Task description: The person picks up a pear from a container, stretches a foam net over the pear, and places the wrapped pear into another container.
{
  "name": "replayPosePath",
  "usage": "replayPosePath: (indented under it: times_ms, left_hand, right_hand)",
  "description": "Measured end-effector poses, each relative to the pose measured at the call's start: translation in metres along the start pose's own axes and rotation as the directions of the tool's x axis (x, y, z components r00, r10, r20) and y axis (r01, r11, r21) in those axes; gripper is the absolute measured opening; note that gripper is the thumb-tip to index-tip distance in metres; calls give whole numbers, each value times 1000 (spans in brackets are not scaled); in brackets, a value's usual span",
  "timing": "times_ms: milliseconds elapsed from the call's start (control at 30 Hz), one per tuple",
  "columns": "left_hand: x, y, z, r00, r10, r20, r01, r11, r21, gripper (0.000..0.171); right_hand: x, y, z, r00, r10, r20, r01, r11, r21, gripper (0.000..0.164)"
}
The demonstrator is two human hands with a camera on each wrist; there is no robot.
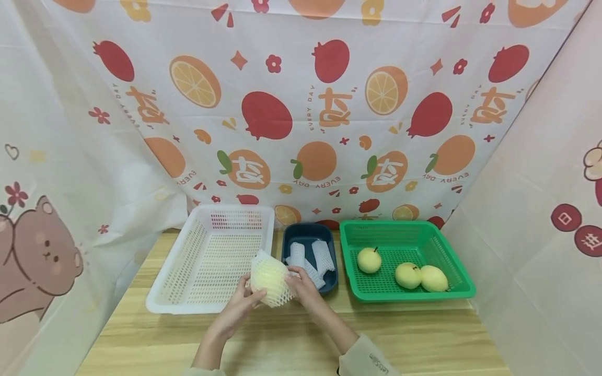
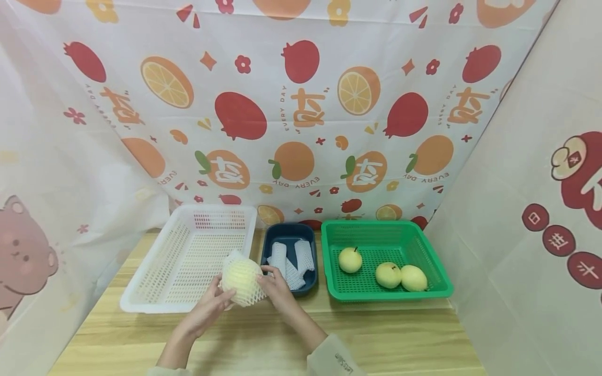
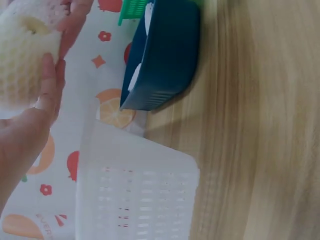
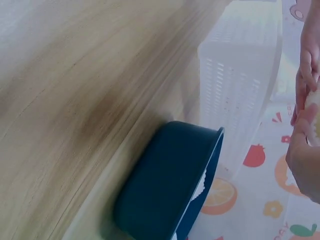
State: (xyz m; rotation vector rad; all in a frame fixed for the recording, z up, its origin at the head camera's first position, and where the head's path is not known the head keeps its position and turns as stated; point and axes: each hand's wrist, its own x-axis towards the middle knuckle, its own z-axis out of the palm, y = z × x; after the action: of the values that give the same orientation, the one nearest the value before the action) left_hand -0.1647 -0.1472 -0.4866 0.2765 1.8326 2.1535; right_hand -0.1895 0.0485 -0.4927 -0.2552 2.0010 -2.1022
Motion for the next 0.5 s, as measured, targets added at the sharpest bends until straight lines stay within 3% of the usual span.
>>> replayPosePath:
  times_ms: [267, 400, 500]
  left_hand:
    - [-3, -11, -12, 992, 97, 87, -91, 993, -70, 65]
    - [-3, -16, -16, 994, 78, 79, -75, 997, -37, 69]
    - [-3, -17, -18, 997, 67, 39, -66, 998, -18, 73]
  right_hand:
    - [7, 11, 6, 997, -79, 0, 79, 997, 15, 44]
    - [10, 17, 10, 996, -77, 35, 76, 997, 29, 46]
    - [12, 17, 17, 998, -48, 47, 46, 998, 46, 48]
